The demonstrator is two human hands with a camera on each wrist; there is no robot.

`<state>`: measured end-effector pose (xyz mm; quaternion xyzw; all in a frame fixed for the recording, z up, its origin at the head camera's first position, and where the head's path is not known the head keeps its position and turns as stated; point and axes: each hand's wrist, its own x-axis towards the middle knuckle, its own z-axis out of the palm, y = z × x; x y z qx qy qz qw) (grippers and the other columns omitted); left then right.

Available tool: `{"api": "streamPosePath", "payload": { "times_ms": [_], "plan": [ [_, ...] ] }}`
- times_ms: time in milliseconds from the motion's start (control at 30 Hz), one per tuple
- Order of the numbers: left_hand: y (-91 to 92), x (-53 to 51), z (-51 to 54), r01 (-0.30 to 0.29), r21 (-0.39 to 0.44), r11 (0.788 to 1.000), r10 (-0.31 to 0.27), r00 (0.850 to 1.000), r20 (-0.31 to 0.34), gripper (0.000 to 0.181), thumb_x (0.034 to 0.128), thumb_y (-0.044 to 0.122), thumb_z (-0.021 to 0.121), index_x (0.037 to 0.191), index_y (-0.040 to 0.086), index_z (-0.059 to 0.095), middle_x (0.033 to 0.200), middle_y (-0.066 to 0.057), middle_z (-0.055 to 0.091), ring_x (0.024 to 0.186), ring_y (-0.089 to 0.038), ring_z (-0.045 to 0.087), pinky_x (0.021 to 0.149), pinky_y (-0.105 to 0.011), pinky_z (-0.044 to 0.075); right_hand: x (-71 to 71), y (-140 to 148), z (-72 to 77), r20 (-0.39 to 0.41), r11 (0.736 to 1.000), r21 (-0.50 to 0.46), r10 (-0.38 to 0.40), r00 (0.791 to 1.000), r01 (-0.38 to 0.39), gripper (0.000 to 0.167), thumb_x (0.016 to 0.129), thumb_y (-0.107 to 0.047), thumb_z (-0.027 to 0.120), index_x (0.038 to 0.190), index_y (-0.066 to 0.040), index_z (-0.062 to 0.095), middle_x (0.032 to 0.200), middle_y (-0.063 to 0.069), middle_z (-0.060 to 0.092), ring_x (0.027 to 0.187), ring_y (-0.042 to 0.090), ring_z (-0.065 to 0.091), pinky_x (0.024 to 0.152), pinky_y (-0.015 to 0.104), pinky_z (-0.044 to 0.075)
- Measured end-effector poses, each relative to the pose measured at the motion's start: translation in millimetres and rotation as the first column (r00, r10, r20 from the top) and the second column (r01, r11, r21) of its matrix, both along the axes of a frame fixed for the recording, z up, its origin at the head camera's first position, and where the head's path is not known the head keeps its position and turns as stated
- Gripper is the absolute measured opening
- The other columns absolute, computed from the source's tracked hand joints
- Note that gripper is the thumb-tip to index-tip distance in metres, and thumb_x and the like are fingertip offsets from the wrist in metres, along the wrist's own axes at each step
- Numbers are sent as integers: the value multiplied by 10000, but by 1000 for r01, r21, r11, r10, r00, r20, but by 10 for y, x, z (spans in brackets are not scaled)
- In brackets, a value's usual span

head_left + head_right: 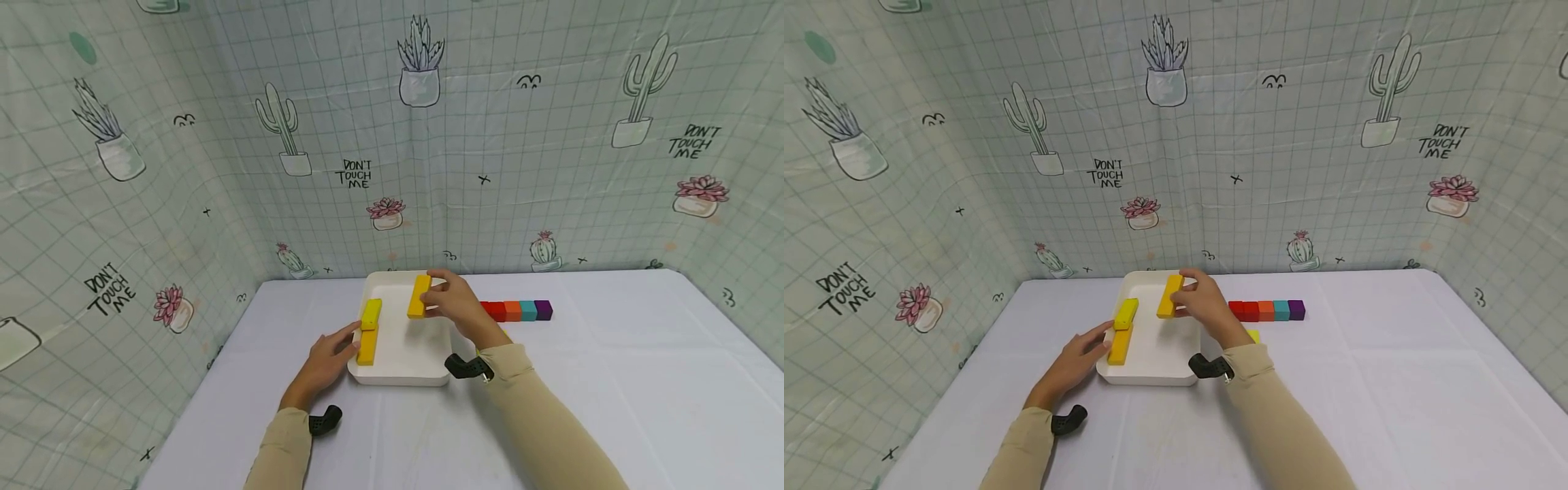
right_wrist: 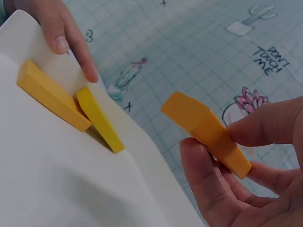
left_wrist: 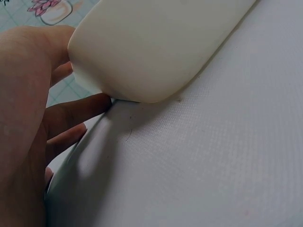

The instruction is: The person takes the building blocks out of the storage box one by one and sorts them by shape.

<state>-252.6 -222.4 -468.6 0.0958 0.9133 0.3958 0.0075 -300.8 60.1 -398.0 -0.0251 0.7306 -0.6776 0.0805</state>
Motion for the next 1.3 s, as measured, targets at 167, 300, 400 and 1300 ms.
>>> {"api": "streamPosePath", "payload": {
  "times_ms": [167,300,400,1300],
  "plan": [
    [5,12,16,-2,-4,1000,2,1000,4,501,1026,358,545,1512,254,479,1460,-111,539,1417,-300,408,1223,-535,7,69,104,-20,2,1000,23,-13,1000,13,628,937,-72,654,1511,-93,400,1243,211,532,1040,345,641,854,429,594],
    [11,16,7,-7,-5,1000,7,1000,11,498,1027,355,546,1511,258,479,1458,-115,540,1419,-302,404,1224,-533,6,104,179,-40,-15,1000,30,-5,1000,5,624,936,-73,652,1507,-96,402,1239,209,531,1031,336,639,839,409,600],
    [9,16,-2,-12,1,1000,12,1000,23,496,1027,356,549,1509,265,481,1459,-117,539,1421,-302,401,1223,-533,1,125,222,-40,-25,999,44,-6,1000,7,622,934,-71,656,1502,-94,405,1220,208,535,1019,332,637,833,413,602],
    [16,35,33,-4,7,1000,3,999,37,503,1026,366,549,1513,264,476,1455,-118,543,1431,-307,384,1221,-542,-9,369,959,-101,-67,982,189,11,998,1,591,987,-154,628,1519,-64,385,1153,199,583,923,290,641,826,372,604]
  ]
}}
